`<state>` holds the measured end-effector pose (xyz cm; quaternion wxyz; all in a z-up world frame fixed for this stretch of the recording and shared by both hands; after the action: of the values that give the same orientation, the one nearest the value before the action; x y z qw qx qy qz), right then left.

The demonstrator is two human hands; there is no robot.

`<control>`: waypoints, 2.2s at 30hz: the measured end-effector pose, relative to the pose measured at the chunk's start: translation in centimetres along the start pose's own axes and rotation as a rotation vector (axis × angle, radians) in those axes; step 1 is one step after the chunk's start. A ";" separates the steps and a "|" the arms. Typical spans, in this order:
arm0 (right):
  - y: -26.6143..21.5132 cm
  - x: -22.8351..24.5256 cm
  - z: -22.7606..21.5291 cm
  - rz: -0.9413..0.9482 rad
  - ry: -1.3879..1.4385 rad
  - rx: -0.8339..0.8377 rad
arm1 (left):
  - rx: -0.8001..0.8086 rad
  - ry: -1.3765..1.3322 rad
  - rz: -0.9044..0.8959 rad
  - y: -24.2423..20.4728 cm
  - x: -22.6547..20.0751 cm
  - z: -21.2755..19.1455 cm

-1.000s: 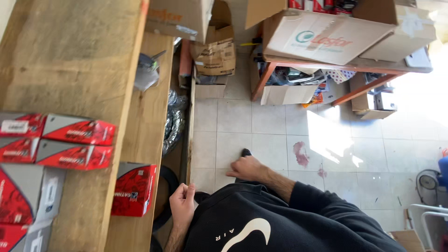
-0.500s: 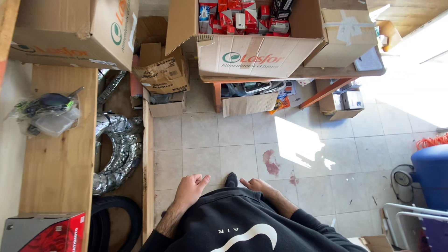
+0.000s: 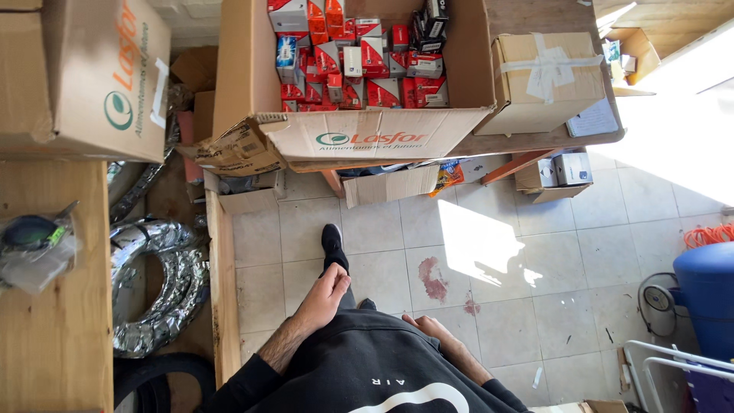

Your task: The person picks small boxes from a large cardboard box, opens them, removes the contents, and places the boxes on a wooden shelf. The person repeats this process with several different boxes, organizing them on the shelf.

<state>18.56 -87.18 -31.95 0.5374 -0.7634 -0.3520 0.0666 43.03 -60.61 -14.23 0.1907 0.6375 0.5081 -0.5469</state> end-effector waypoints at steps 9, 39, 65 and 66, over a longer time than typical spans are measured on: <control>0.9 6.1 -12.5 0.002 0.089 -0.147 | -0.037 0.072 0.435 15.6 -12.8 -2.6; -2.9 37.0 -51.5 -0.748 -0.438 -0.182 | -0.463 0.933 -0.045 30.0 -20.5 -18.4; 14.9 55.8 -49.3 -0.752 -0.636 -0.643 | 0.203 0.489 -0.116 34.4 -22.3 -16.8; 15.8 55.9 -49.3 -0.736 -0.671 -0.681 | 0.217 0.462 -0.112 34.5 -23.0 -17.1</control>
<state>91.18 -94.01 -9.83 0.1103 -0.6580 -0.7449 -0.0031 83.77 -71.23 1.12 -0.0305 0.7331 0.5111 -0.4478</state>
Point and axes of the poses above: each hand's wrist, its own y-axis towards the middle knuckle, its own z-axis out of the palm, x = y × z, the point moved 8 cm from there along y, towards the middle knuckle, and after that the axes turned 12 degrees about -x, right-handed, at the moved point
